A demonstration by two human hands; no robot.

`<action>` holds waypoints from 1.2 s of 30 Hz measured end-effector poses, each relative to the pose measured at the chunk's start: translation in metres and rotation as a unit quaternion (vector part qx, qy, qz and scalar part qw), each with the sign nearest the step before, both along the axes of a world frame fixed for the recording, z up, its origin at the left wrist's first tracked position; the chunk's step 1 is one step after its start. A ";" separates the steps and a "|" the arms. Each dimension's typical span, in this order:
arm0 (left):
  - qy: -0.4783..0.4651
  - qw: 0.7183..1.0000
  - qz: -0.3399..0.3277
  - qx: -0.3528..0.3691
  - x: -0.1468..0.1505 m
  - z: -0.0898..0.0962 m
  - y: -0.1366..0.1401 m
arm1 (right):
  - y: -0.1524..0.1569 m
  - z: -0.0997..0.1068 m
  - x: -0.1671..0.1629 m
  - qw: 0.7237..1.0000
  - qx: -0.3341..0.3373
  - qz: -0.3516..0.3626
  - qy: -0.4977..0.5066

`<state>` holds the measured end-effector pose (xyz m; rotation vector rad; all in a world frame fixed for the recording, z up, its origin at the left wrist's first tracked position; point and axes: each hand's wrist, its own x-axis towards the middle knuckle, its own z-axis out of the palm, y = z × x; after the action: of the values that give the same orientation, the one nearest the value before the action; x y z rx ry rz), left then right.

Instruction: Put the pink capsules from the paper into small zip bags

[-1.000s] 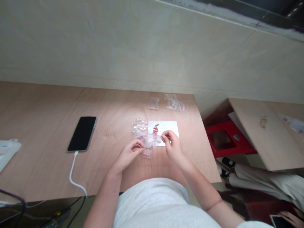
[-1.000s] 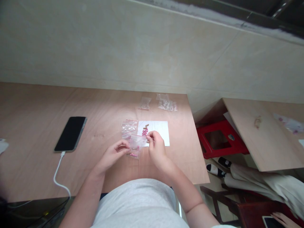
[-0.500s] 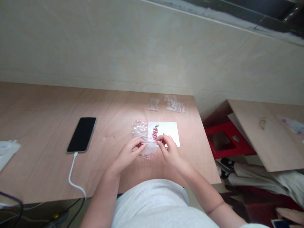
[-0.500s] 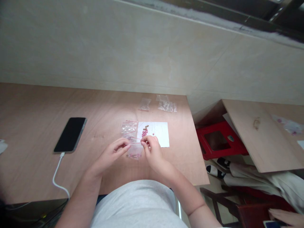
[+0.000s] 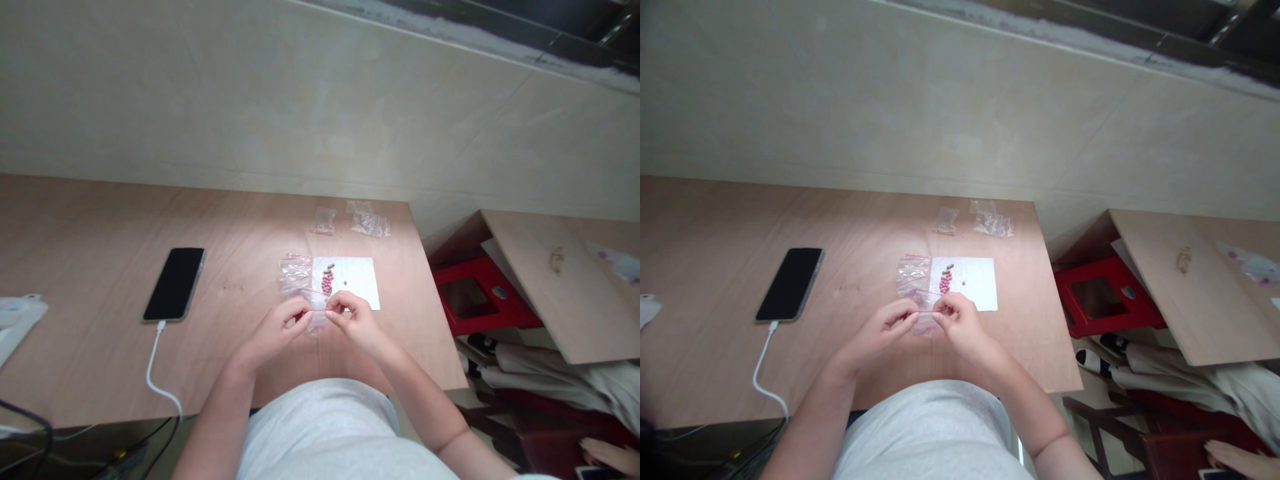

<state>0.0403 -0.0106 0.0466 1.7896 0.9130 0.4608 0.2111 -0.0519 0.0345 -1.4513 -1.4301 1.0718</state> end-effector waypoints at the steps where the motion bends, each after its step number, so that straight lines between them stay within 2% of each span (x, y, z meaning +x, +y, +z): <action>1: -0.001 1.000 0.004 0.004 0.000 -0.001 0.000 | 0.000 0.000 0.000 1.000 -0.002 0.001 -0.002; 5: 0.003 1.000 0.015 0.005 0.001 -0.004 -0.002 | -0.002 -0.002 -0.002 1.000 -0.020 0.015 0.009; 10: 0.003 1.000 -0.008 -0.020 0.004 -0.005 -0.005 | -0.001 0.001 -0.004 0.998 -0.033 -0.003 0.062; 15: 0.002 1.000 -0.020 -0.004 0.009 -0.006 -0.007 | 0.000 0.004 -0.008 0.990 -0.078 -0.008 0.119; 21: -0.003 1.000 -0.001 -0.006 0.004 -0.006 -0.003 | -0.001 -0.002 -0.001 0.977 -0.137 -0.055 0.153; 26: 0.011 0.999 -0.026 -0.046 0.005 -0.005 -0.004 | -0.004 -0.004 0.002 0.978 -0.112 -0.036 0.175; 31: -0.001 0.999 -0.030 -0.038 0.009 -0.003 -0.006 | -0.005 -0.003 -0.003 0.980 -0.109 -0.010 0.166; 36: 0.005 0.999 0.002 -0.044 0.004 -0.004 -0.001 | -0.003 -0.002 -0.001 0.978 -0.130 -0.045 0.159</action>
<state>0.0444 -0.0118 0.0423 1.7117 0.9306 0.4085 0.2098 -0.0550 0.0322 -1.4289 -1.0177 1.4035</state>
